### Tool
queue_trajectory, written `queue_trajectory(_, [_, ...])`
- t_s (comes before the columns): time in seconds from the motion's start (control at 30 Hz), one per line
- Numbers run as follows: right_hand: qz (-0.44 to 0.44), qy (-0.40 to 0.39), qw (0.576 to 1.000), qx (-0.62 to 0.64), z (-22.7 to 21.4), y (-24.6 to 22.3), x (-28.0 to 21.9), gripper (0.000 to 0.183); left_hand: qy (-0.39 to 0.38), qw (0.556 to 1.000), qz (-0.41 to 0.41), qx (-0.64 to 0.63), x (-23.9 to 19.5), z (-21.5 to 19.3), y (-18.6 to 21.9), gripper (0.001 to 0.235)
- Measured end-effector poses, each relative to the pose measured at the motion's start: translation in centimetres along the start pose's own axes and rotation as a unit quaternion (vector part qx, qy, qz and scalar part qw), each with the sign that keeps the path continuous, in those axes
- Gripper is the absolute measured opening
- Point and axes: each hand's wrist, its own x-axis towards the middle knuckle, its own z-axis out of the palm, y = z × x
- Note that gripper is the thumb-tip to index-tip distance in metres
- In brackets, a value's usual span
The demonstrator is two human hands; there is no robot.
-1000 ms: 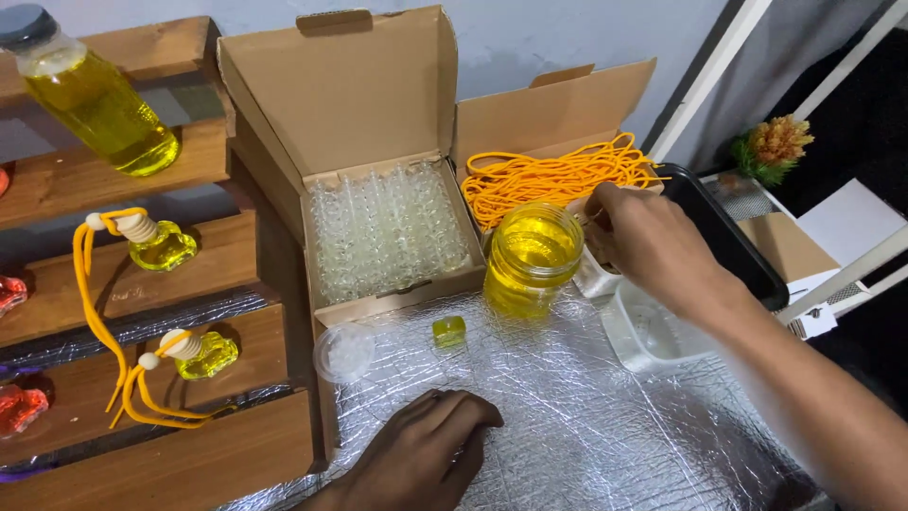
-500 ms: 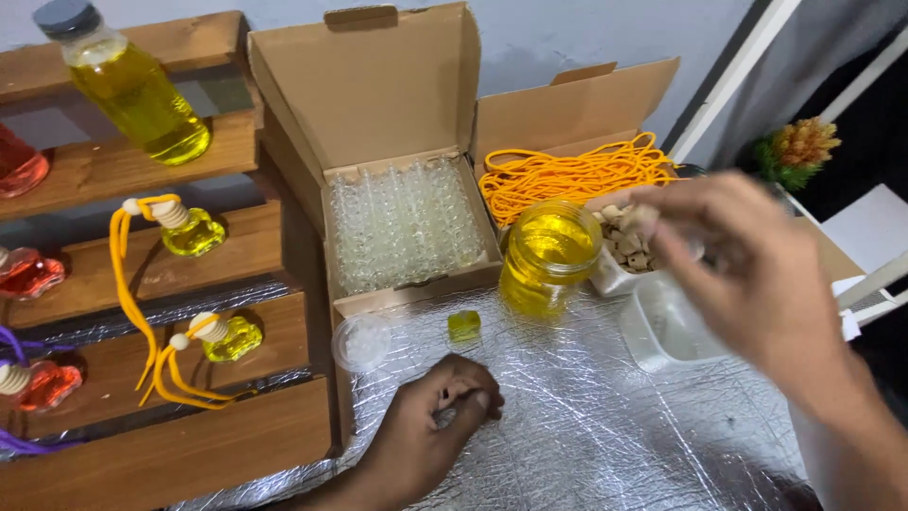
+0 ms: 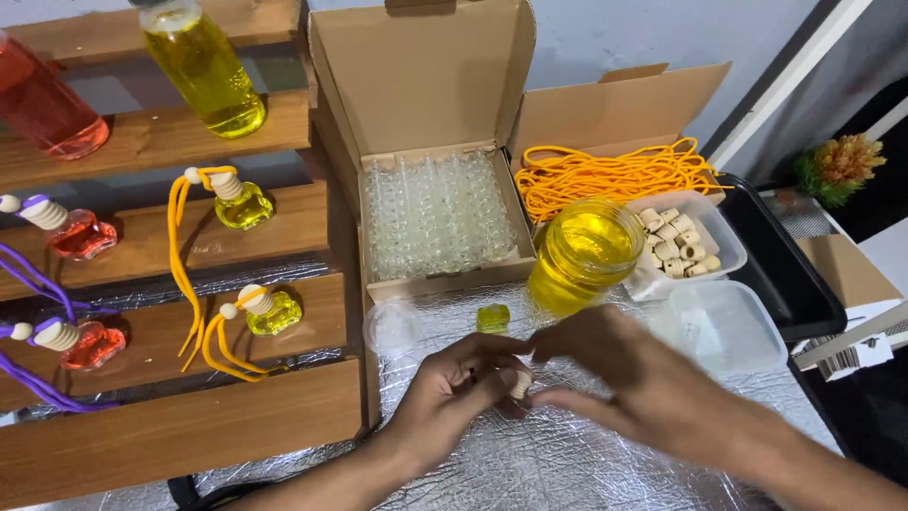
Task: Assembling a car air freshener by threading a cord through a wooden cap and attaching it to a small perfume bottle.
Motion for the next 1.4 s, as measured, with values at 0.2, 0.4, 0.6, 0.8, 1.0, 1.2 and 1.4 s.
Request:
queue_trajectory(0.2, [0.097, 0.074, 0.974, -0.190, -7.2, 3.0, 4.2, 0.030, -0.001, 0.998, 0.017, 0.068, 0.0, -0.1, 0.0, 0.019])
queue_trajectory(0.4, [0.142, -0.067, 0.965, -0.211, -9.2, 8.2, 12.2, 0.028, 0.003, 0.995, -0.073, 0.067, 0.1, 0.0, 0.2, 0.030])
queue_trajectory(0.6, [0.121, -0.177, 0.949, -0.232, -7.2, 12.7, 16.7, 0.027, 0.000, 0.992, -0.114, 0.054, 0.2, 0.0, 0.1, 0.023])
queue_trajectory(0.8, [0.131, -0.188, 0.938, -0.259, -6.0, 14.1, 17.7, 0.022, -0.001, 0.990, -0.136, 0.034, 0.1, -0.1, 0.4, 0.020])
queue_trajectory(1.0, [0.006, -0.067, 0.972, -0.226, -8.6, 11.4, 16.8, 0.017, -0.002, 0.995, -0.093, 0.029, 0.1, -0.3, -0.3, 0.021])
queue_trajectory(1.2, [0.017, 0.013, 0.955, -0.294, -10.0, 8.9, 15.5, 0.016, -0.014, 0.997, -0.049, 0.049, 0.0, 0.0, -0.2, 0.017])
queue_trajectory(1.4, [-0.160, 0.156, 0.961, -0.161, -10.8, 0.5, 11.8, 0.009, -0.020, 0.997, 0.023, 0.073, -0.4, 0.1, 0.2, 0.012])
